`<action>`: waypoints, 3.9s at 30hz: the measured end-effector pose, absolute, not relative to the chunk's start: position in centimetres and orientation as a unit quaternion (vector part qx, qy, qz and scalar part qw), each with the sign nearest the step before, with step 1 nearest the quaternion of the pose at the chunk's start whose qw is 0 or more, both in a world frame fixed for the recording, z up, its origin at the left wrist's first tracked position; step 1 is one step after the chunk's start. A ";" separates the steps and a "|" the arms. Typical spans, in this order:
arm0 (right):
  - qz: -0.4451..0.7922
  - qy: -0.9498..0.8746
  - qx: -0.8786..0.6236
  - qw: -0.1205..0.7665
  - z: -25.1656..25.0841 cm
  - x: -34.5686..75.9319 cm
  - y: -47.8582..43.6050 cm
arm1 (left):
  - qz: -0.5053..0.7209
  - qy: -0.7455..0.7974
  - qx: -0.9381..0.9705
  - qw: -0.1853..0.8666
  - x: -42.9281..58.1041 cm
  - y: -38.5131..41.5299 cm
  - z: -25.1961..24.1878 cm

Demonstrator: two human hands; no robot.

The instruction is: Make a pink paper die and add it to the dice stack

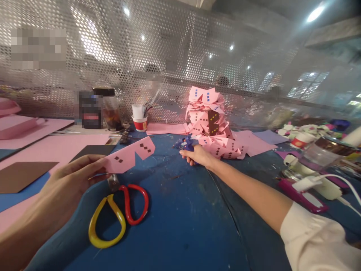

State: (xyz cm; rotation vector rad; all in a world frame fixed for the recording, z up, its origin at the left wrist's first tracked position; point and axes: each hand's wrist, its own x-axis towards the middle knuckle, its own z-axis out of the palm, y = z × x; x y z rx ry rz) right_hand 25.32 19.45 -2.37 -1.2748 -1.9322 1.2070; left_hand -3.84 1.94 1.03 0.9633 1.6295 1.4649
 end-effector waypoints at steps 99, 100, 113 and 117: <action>0.221 -0.878 -0.312 0.289 0.4 25.3 2.5 | 0.553 0.488 0.511 0.441 -1.3 -0.3 1.0; 0.220 -0.878 -0.312 0.289 0.4 25.3 2.5 | 0.552 0.489 0.512 0.441 -1.3 -0.3 1.0; 0.199 -0.886 -0.305 0.287 0.2 25.4 2.7 | 0.551 0.489 0.510 0.445 -1.4 -0.2 1.0; 0.198 -0.888 -0.301 0.287 0.2 25.4 2.7 | 0.548 0.489 0.510 0.448 -1.4 -0.2 1.0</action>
